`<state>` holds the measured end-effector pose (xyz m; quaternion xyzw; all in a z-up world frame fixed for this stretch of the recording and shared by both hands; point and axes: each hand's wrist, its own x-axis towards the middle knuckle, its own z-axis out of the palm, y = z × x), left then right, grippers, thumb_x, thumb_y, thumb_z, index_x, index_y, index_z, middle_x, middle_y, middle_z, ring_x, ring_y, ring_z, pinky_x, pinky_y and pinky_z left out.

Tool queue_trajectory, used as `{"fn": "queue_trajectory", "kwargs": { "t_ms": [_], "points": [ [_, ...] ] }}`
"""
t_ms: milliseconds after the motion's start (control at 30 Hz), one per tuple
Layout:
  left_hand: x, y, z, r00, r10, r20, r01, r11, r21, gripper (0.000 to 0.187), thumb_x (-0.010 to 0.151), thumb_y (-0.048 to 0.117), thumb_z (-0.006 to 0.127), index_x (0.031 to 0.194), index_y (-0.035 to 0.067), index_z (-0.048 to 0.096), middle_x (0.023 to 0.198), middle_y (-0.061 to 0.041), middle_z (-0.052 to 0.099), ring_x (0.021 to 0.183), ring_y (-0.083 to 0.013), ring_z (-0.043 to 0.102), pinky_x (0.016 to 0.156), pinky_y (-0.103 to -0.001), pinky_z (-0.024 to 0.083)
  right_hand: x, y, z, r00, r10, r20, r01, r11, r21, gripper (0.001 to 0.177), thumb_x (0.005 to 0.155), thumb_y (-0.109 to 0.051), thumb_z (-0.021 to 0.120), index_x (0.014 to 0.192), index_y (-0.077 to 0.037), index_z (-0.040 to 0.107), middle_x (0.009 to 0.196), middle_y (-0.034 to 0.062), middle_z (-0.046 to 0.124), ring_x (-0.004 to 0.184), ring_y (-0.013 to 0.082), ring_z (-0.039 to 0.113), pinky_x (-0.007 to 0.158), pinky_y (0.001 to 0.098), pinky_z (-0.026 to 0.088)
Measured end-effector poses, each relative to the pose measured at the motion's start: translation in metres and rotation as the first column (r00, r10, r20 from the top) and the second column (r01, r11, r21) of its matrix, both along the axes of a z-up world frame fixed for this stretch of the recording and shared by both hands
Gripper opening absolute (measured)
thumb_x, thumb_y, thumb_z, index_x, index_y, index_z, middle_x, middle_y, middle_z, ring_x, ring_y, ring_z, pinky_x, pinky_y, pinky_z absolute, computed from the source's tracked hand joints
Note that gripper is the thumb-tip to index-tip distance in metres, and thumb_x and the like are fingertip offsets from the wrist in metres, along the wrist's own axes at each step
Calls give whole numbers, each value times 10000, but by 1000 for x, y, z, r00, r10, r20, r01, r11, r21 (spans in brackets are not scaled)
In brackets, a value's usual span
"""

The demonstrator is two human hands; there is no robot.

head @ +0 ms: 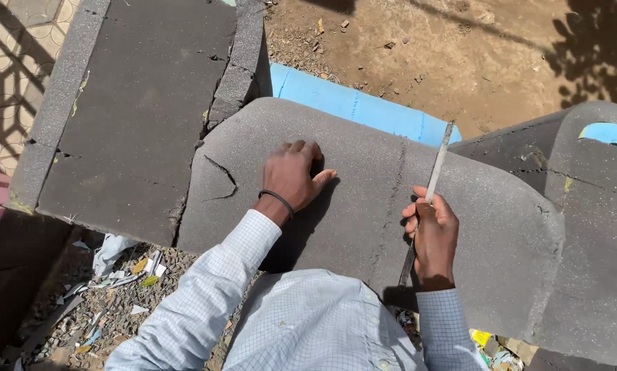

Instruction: The person measures a large piece of gray foam using a yellow tape measure and marks it with a metal ruler. They then use the ruler to cut along the marked line, separating a section of the foam. The person repeats the measuring and cutting process on another piece of foam.

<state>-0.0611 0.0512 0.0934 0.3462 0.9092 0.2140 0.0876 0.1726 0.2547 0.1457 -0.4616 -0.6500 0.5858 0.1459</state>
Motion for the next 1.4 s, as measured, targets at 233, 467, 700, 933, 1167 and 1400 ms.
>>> {"fn": "queue_trajectory", "kwargs": {
  "t_ms": [233,467,700,933,1167,1400],
  "points": [
    [6,50,-5,997,-71,-25,71,997,-1,626,1018,632,969,1392,171,769,1452,-135,690,1496,-408,592,1268,-638,421,16,13,26,977,156,144,-163,986,38,660,1215,-48,624,1843,101,487,1019,286,878,723,274,805,610,366,684],
    [-35,157,-72,925,-351,147,374,909,-182,926,1114,926,643,1779,283,610,1818,-106,641,1747,-377,551,1444,-691,291,-13,36,34,920,186,346,-231,968,95,711,1194,-165,636,1894,-106,521,937,192,925,634,256,828,644,367,670],
    [-87,233,-78,753,-366,547,584,755,-298,1237,876,1139,566,1827,349,612,1795,-76,734,1673,-427,666,1431,-638,448,-30,66,29,841,337,423,-441,880,175,756,1146,-139,653,1892,-139,534,1341,355,891,1222,513,907,955,566,803],
    [-108,262,-94,596,-290,749,640,735,-225,1246,822,1085,697,1817,338,642,1809,-67,716,1712,-458,615,1461,-649,423,-38,85,28,849,356,390,-379,925,-19,763,1137,-194,643,1893,-252,553,1340,287,918,1289,439,905,1063,583,775],
    [-120,261,-72,580,-130,804,530,810,-251,650,907,906,708,1244,350,732,1241,39,812,1102,-220,722,938,-428,527,-38,109,13,827,408,386,-424,904,-46,790,1155,-105,648,1913,-269,497,1209,-18,981,577,187,801,579,384,661],
    [-96,246,-78,764,-195,614,453,841,-296,512,1242,585,467,1379,201,779,1267,-126,905,1140,-435,827,891,-600,630,-99,125,51,775,188,604,-80,976,-201,679,1090,-246,760,1755,-380,756,1120,65,1023,661,258,849,806,441,685]
  ]
}}
